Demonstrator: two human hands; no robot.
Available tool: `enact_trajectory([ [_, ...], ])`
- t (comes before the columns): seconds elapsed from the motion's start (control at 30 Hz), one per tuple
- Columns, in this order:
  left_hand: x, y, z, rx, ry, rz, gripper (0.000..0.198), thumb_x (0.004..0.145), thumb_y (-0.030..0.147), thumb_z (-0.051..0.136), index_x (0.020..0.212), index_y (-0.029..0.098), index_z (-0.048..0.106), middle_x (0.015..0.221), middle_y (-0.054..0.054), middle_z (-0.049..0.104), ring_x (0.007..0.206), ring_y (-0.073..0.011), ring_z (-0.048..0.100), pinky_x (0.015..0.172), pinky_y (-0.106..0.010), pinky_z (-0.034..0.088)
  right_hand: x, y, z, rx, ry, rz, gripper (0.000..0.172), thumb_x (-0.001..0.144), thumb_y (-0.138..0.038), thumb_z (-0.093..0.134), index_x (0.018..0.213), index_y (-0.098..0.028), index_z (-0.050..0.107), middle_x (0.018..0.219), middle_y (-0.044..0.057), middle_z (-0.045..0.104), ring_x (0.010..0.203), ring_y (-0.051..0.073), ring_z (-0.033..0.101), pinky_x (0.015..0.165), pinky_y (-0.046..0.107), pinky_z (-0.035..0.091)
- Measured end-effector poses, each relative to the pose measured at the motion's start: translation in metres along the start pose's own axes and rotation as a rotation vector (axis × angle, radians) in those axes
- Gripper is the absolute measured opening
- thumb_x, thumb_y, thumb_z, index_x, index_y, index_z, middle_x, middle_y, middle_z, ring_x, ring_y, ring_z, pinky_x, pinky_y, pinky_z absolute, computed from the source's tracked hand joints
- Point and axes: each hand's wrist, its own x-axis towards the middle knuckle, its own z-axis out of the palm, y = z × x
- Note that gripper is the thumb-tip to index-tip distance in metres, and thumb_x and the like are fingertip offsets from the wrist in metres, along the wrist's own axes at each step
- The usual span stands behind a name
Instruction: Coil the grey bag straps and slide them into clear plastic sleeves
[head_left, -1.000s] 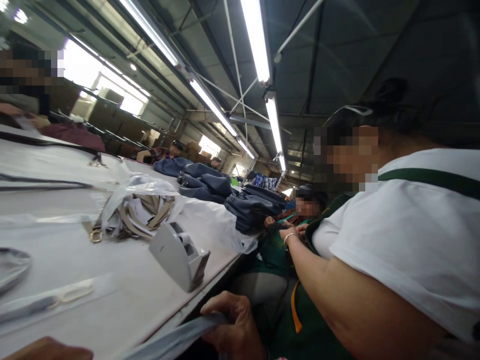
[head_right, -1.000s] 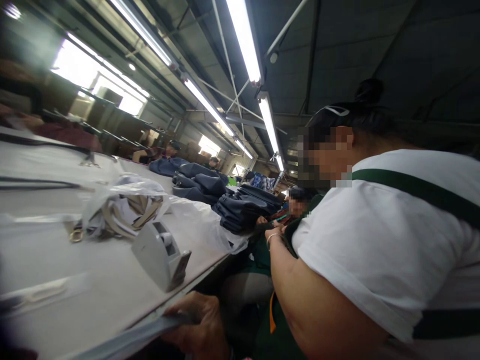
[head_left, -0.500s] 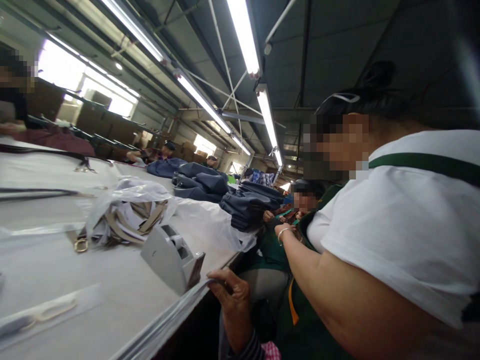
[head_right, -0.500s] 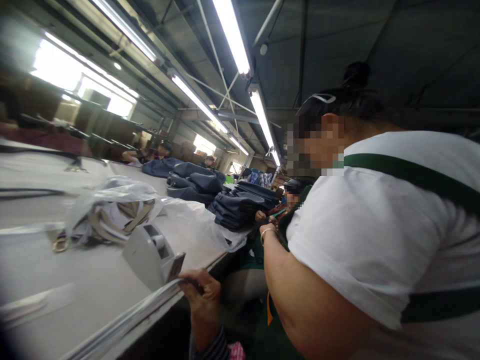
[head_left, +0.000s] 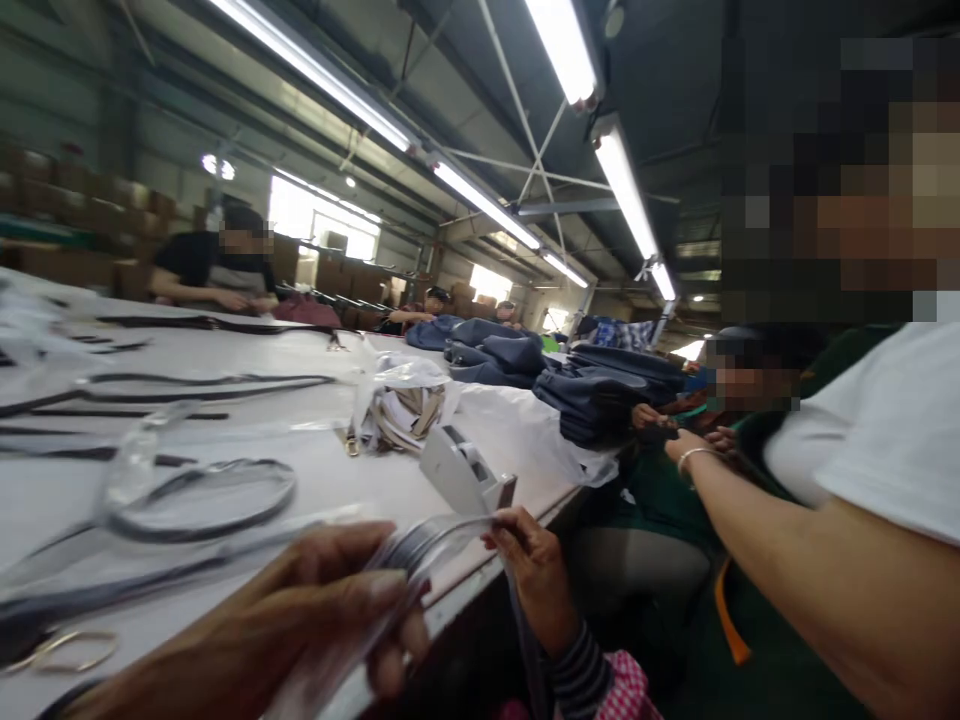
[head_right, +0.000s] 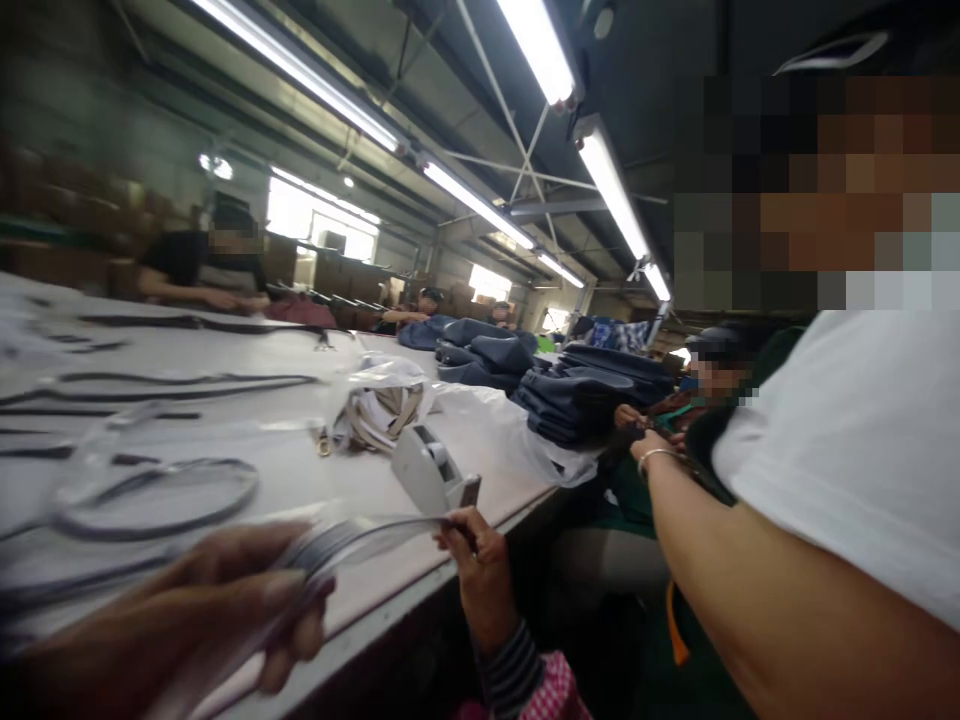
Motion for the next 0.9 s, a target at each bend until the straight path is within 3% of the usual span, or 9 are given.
enact_trajectory([
  [0.07, 0.01, 0.018, 0.018, -0.065, 0.019, 0.088, 0.022, 0.091, 0.035, 0.073, 0.091, 0.014, 0.076, 0.087, -0.01, 0.074, 0.076, -0.0155, 0.068, 0.07, -0.021, 0.057, -0.013, -0.001, 0.02, 0.055, -0.119, 0.046, 0.028, 0.094, -0.042, 0.062, 0.083, -0.016, 0.065, 0.073, 0.002, 0.067, 0.071, 0.016, 0.062, 0.069, 0.026, 0.046],
  [0.17, 0.031, 0.03, 0.034, -0.121, 0.235, 0.208, 0.022, 0.088, 0.036, 0.076, 0.089, 0.014, 0.075, 0.086, -0.006, 0.073, 0.068, -0.0106, 0.064, 0.062, -0.016, 0.054, -0.042, 0.0, 0.051, 0.18, -0.293, 0.122, 0.037, 0.097, -0.048, 0.058, 0.076, -0.018, 0.055, 0.058, -0.004, 0.053, 0.05, 0.009, 0.045, 0.051, 0.021, 0.036],
  [0.23, 0.041, 0.026, 0.036, -0.141, 0.426, 0.25, 0.024, 0.086, 0.036, 0.078, 0.089, 0.013, 0.074, 0.085, -0.006, 0.074, 0.063, -0.0095, 0.062, 0.058, -0.016, 0.053, -0.063, 0.0, 0.069, 0.286, -0.356, 0.179, 0.043, 0.096, -0.057, 0.057, 0.076, -0.02, 0.049, 0.05, -0.009, 0.04, 0.042, 0.006, 0.031, 0.043, 0.02, 0.025],
  [0.3, 0.048, 0.016, 0.034, -0.137, 0.577, 0.305, 0.026, 0.085, 0.037, 0.078, 0.09, 0.012, 0.073, 0.087, -0.007, 0.075, 0.062, -0.0103, 0.063, 0.057, -0.018, 0.053, -0.08, -0.002, 0.081, 0.364, -0.353, 0.21, 0.048, 0.093, -0.064, 0.057, 0.077, -0.021, 0.046, 0.049, -0.011, 0.035, 0.04, 0.005, 0.025, 0.041, 0.02, 0.02],
  [0.4, 0.053, -0.004, 0.034, -0.082, 0.662, 0.413, 0.027, 0.087, 0.039, 0.074, 0.093, 0.013, 0.071, 0.093, -0.009, 0.076, 0.073, -0.0162, 0.071, 0.067, -0.024, 0.059, -0.094, -0.012, 0.085, 0.415, -0.316, 0.223, 0.052, 0.089, -0.07, 0.059, 0.076, -0.022, 0.044, 0.051, -0.01, 0.033, 0.042, 0.005, 0.027, 0.042, 0.02, 0.019],
  [0.53, 0.053, -0.025, 0.039, 0.084, 0.591, 0.476, 0.024, 0.094, 0.039, 0.065, 0.102, 0.016, 0.067, 0.11, -0.009, 0.075, 0.095, -0.0234, 0.075, 0.087, -0.033, 0.059, -0.1, -0.028, 0.074, 0.42, -0.371, 0.285, 0.049, 0.091, -0.067, 0.058, 0.078, -0.021, 0.045, 0.049, -0.011, 0.032, 0.039, 0.004, 0.022, 0.039, 0.019, 0.014],
  [0.67, 0.045, -0.043, 0.032, 0.377, 0.544, 0.499, 0.022, 0.099, 0.038, 0.058, 0.109, 0.021, 0.067, 0.117, -0.011, 0.073, 0.09, -0.0237, 0.075, 0.085, -0.035, 0.058, -0.101, -0.037, 0.061, 0.417, -0.433, 0.371, 0.05, 0.091, -0.066, 0.059, 0.076, -0.021, 0.045, 0.049, -0.011, 0.034, 0.038, 0.003, 0.023, 0.037, 0.018, 0.012],
  [0.8, 0.026, -0.06, 0.01, 0.678, 0.273, 0.619, 0.03, 0.095, 0.041, 0.063, 0.116, 0.022, 0.072, 0.1, -0.015, 0.076, 0.092, -0.0286, 0.072, 0.086, -0.037, 0.057, -0.093, -0.042, 0.048, 0.4, -0.486, 0.349, 0.051, 0.09, -0.068, 0.057, 0.077, -0.019, 0.05, 0.047, -0.009, 0.037, 0.038, 0.004, 0.024, 0.037, 0.018, 0.015],
  [0.9, 0.013, -0.076, -0.007, 0.767, 0.179, 0.642, 0.042, 0.085, 0.046, 0.072, 0.123, 0.029, 0.071, 0.106, -0.013, 0.076, 0.099, -0.0303, 0.071, 0.088, -0.036, 0.058, -0.084, -0.044, 0.035, 0.356, -0.483, 0.338, 0.053, 0.084, -0.068, 0.064, 0.082, -0.016, 0.059, 0.05, -0.007, 0.044, 0.04, 0.005, 0.032, 0.04, 0.018, 0.021],
])
